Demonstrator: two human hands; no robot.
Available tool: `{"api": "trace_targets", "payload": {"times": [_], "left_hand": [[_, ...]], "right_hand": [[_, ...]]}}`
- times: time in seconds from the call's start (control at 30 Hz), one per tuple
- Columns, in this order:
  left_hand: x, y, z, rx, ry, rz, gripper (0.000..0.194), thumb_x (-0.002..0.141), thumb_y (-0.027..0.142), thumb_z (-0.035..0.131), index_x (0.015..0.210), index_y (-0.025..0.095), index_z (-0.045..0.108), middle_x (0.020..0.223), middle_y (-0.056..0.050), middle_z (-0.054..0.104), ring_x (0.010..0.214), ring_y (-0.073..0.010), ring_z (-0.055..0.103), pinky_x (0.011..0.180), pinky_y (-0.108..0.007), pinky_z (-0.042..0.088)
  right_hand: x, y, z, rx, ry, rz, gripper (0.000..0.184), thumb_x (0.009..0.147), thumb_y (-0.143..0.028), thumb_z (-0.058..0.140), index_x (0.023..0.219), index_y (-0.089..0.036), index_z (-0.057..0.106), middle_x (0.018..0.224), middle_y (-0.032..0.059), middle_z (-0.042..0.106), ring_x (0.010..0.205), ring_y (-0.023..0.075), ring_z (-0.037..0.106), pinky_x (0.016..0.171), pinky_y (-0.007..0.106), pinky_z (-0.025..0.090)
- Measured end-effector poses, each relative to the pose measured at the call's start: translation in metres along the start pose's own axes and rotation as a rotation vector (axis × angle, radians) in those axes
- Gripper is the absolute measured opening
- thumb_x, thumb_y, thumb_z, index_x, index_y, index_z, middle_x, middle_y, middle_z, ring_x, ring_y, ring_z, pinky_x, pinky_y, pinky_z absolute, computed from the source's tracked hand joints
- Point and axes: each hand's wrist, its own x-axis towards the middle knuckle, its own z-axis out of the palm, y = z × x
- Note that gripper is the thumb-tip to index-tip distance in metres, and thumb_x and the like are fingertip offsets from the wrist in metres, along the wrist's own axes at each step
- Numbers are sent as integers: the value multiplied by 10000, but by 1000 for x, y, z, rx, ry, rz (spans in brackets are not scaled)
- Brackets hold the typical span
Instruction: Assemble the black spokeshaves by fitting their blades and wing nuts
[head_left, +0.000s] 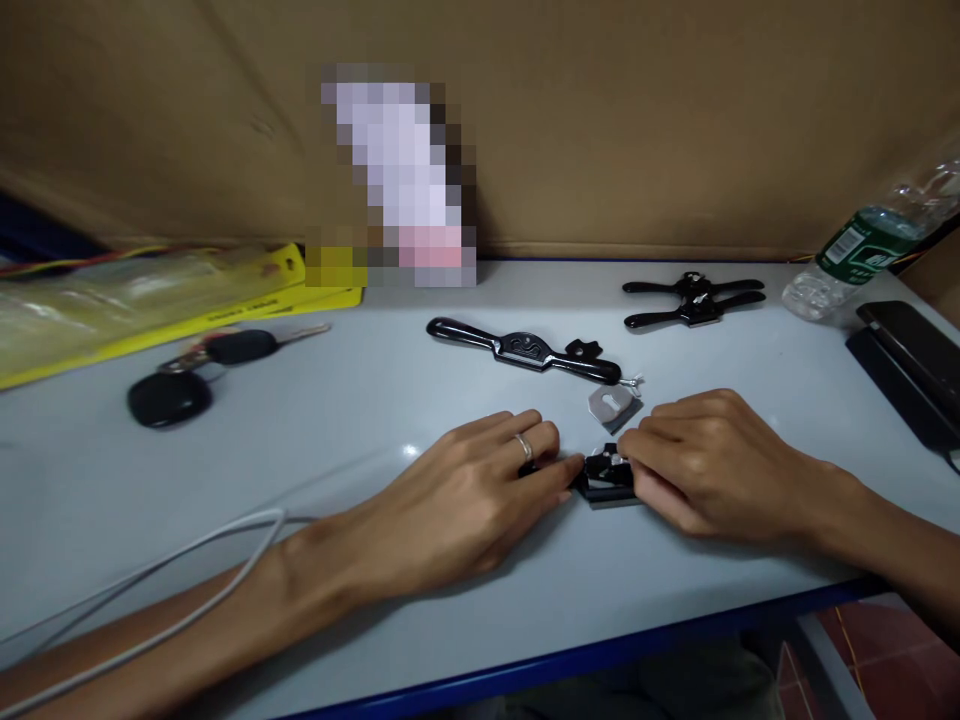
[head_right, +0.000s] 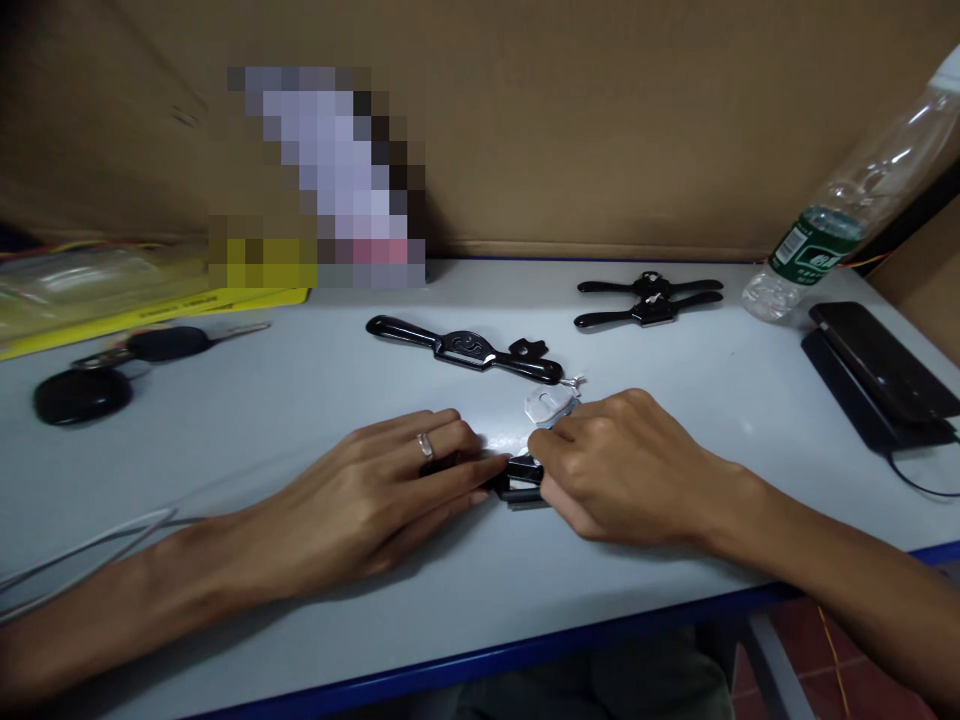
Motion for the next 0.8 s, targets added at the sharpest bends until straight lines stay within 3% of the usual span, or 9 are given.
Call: {"api": "trace_targets", "payload": {"times": [0.1, 0.33, 0.6, 0.8], "left_hand": [[0, 0, 1, -5, 6, -3, 251, 1039, 140, 429, 1100, 96, 668, 875, -73, 631, 768, -199, 559, 652, -330, 515], [2, 1, 0, 6, 5, -1, 241, 1033, 135, 435, 1095, 93, 664, 876, -72, 633, 755, -201, 561, 650, -330, 525], [2, 3, 1, 43, 8, -8, 219, 1040, 164, 447, 1111, 97, 643, 903, -75, 652, 782, -218, 585, 681, -358, 541], [3, 3, 0, 64, 19, -9, 251, 1050, 168, 417, 1185, 82, 610, 891, -73, 651, 779, -214, 591, 675, -346, 531]], "right_hand": [[0, -1, -1, 46, -8, -34, 287, 919, -118, 449, 723, -165, 652, 605, 1, 599, 524, 130, 419, 545, 328, 229], [0, 2, -2, -32, -47, 9, 251, 923, -109, 463, 939, -137, 711, 679, 24, 667, 562, 139, 488, 567, 330, 227], [1, 10, -8, -99, -180, 137, 181, 885, -115, 498, 847, -168, 667, 667, 28, 662, 538, 136, 452, 570, 324, 170], [4, 5, -11, -102, -286, 151, 175, 888, -108, 511, 843, -167, 669, 680, 36, 673, 536, 145, 465, 555, 328, 156]]}}
